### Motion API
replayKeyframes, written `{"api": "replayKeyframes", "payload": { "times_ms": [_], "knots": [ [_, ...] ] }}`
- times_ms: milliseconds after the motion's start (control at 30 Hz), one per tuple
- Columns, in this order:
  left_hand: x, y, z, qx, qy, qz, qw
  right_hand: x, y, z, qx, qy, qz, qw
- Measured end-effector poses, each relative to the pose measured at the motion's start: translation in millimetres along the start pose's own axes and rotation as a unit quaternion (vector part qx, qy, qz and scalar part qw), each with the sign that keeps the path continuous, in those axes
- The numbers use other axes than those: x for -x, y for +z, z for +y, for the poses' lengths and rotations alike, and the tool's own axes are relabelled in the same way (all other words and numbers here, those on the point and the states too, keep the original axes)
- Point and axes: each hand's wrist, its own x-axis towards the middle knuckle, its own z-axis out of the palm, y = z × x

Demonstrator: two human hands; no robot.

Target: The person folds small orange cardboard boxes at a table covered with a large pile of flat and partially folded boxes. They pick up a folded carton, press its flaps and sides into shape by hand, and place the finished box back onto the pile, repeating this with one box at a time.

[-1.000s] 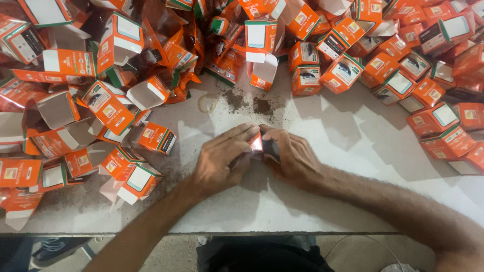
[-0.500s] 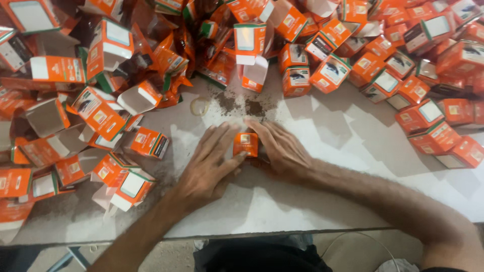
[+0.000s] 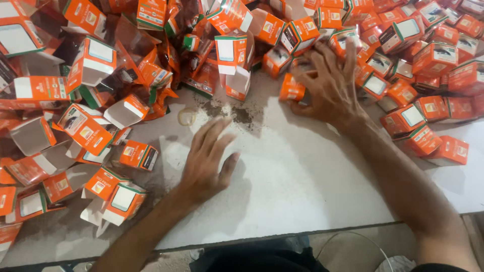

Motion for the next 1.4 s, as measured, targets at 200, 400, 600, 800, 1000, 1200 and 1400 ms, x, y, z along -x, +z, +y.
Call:
{"api": "replayKeyframes", "payload": {
  "times_ms": [200,400,600,800,1000,1200,1400],
  "knots": [
    [-58.6,32.7,-34.3,-0.06,-0.084,0.068,0.992,7.6,-7.7,13.6,0.077,0.063,0.046,0.994],
    [-84.3,49.4,-45.9,-0.068,-0.149,-0.049,0.985,14.1,14.0,-43.6,-0.179,0.01,0.105,0.978],
    [-59.9,41.5,-16.2,0.065,-0.073,-0.086,0.992,23.8,31.5,-89.4,-0.46,0.164,-0.048,0.871],
    [-77.3,31.9,-89.4,-0.132,-0.145,0.007,0.981,22.3,37.5,-70.0,-0.798,0.349,-0.044,0.49],
    [-97.6,46.9,-118.9,-0.247,0.0,0.012,0.969,31.1,15.9,-104.0,-0.596,0.174,-0.078,0.78],
    [-68.6,21.6,-101.5,-0.157,0.003,0.069,0.985,21.3,-0.8,-120.3,-0.412,0.052,-0.072,0.907],
    [-19.1,-32.6,-33.6,0.118,-0.069,0.131,0.982,23.0,11.1,-117.1,-0.406,0.086,-0.058,0.908]
  ]
}}
